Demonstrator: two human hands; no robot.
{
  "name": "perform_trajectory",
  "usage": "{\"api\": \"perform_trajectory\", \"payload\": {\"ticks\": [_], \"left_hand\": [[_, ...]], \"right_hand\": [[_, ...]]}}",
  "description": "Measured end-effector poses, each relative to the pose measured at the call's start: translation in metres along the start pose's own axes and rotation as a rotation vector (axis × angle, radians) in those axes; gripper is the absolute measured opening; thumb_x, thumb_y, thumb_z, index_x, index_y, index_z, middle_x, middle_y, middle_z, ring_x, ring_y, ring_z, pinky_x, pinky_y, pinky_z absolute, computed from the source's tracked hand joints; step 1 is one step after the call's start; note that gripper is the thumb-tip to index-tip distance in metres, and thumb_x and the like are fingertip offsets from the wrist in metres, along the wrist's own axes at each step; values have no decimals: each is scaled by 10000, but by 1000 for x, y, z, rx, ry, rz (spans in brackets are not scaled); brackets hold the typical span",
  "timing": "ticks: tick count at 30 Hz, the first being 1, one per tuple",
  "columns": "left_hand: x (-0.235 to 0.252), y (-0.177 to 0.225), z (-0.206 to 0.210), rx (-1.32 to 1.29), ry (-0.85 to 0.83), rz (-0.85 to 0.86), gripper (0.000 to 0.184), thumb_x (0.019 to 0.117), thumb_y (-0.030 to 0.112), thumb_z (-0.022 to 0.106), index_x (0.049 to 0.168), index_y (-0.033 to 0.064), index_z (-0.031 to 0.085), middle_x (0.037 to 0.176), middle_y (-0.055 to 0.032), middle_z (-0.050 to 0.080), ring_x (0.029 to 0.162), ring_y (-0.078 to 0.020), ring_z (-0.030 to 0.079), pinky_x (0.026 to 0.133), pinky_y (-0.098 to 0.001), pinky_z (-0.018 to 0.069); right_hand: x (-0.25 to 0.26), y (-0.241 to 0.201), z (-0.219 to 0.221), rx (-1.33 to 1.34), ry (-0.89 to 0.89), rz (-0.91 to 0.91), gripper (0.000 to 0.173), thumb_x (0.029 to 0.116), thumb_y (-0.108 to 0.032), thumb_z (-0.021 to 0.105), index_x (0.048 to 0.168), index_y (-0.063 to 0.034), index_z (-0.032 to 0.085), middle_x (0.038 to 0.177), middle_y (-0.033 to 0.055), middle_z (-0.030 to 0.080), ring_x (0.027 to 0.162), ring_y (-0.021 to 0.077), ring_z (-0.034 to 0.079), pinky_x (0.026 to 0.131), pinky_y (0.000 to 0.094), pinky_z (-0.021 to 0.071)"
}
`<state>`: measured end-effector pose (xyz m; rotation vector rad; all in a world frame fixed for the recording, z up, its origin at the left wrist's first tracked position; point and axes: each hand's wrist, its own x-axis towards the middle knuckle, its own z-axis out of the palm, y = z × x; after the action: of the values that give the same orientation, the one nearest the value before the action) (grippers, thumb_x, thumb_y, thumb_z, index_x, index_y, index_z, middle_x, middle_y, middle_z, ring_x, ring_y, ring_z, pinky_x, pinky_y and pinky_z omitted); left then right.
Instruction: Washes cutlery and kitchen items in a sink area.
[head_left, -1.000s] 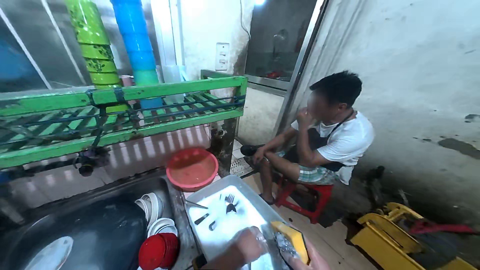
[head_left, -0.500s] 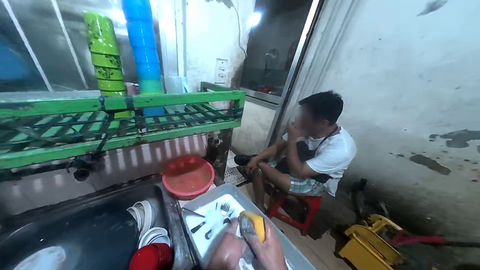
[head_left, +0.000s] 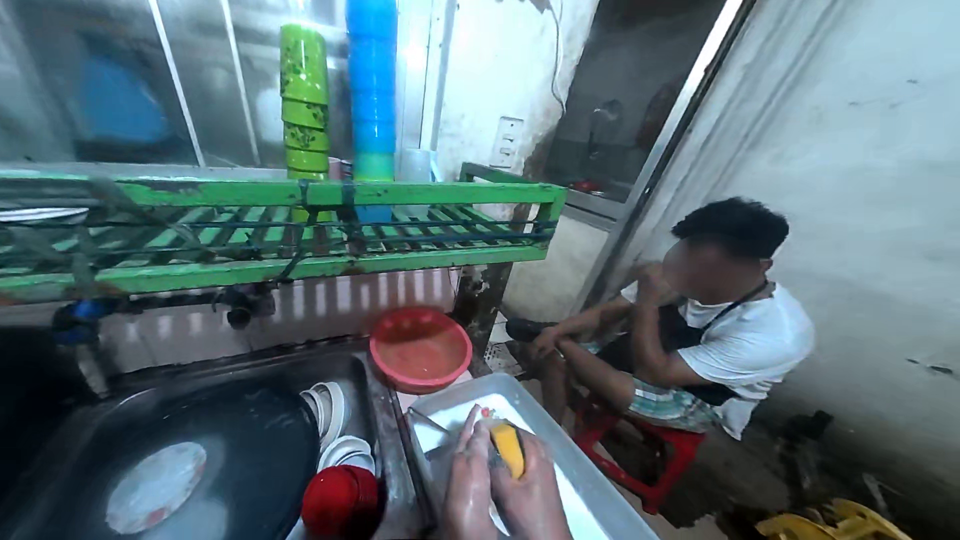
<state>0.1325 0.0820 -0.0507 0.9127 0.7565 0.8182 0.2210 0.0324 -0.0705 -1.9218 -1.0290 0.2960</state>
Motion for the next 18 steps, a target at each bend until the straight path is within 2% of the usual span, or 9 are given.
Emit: {"api": "perform_trajectory", "payload": {"ticks": [3, 6, 8, 10, 12, 13, 15, 16, 18], "left_hand": [[-7, -1, 1, 56, -16, 31, 448, 1120, 184, 335, 1530, 36, 437, 1610, -132, 399, 1467, -213, 397, 1200, -420, 324], [-11, -2, -6, 153, -116, 196, 481, 1107, 181, 320, 1541, -11, 401, 1622, -166, 371, 1492, -196, 367, 1228, -382, 303], [-12, 1, -11, 127, -48, 242, 515, 1127, 232, 252, 1505, -85, 401, 1577, -239, 403, 1477, -213, 385, 1227, -367, 310], [-7, 15, -18, 74, 43, -34, 615, 1135, 396, 198, 1574, -22, 299, 1606, -262, 333, 1461, -303, 399, 1165, -467, 392], [15, 26, -25, -84, 94, -411, 662, 1103, 544, 260, 1586, 91, 282, 1522, -289, 420, 1292, -461, 536, 931, -638, 509], [22, 30, -30, -181, 61, -487, 593, 1106, 476, 299, 1544, 78, 319, 1413, -310, 510, 1170, -480, 610, 861, -628, 543], [25, 45, -29, -353, 93, -444, 312, 1054, 140, 416, 1318, -18, 465, 1124, -273, 638, 924, -389, 684, 746, -530, 596], [23, 51, -26, -382, 112, -397, 253, 1008, 13, 452, 1256, -22, 490, 1055, -230, 648, 883, -330, 682, 736, -487, 593], [14, 47, -19, -277, 42, -368, 368, 959, -104, 468, 1316, -19, 498, 1107, -190, 649, 943, -270, 673, 803, -454, 580]], "right_hand": [[0, 0, 6, 272, -6, 129, 762, 735, -23, 750, 1441, 80, 479, 1359, 295, 578, 1248, 383, 578, 1048, 534, 479], [31, 17, -6, 594, 102, 381, 699, 839, 5, 736, 1458, 13, 412, 1125, 230, 652, 888, 278, 689, 739, 463, 598], [42, 7, -21, 761, 205, 362, 664, 842, 6, 697, 1441, -1, 408, 1069, 190, 655, 802, 233, 691, 652, 412, 604], [40, -8, -38, 874, 262, 260, 652, 835, -7, 655, 1435, 0, 399, 1037, 148, 663, 783, 192, 700, 637, 371, 619], [34, -15, -56, 995, 196, 163, 515, 870, -22, 565, 1360, -8, 410, 934, 89, 692, 741, 165, 719, 624, 347, 635], [30, -12, -64, 1032, 99, 139, 422, 906, -32, 505, 1317, -18, 411, 890, 76, 714, 734, 175, 733, 633, 353, 640], [24, 2, -72, 999, -81, 169, 374, 912, -23, 468, 1284, -34, 428, 893, 73, 754, 777, 184, 755, 692, 364, 650], [22, 11, -70, 908, -101, 227, 413, 893, 2, 504, 1300, -26, 439, 917, 73, 747, 794, 171, 749, 706, 358, 646], [24, 27, -59, 583, -77, 339, 591, 866, -1, 658, 1416, 21, 442, 1050, 145, 683, 876, 198, 706, 767, 399, 616]]}}
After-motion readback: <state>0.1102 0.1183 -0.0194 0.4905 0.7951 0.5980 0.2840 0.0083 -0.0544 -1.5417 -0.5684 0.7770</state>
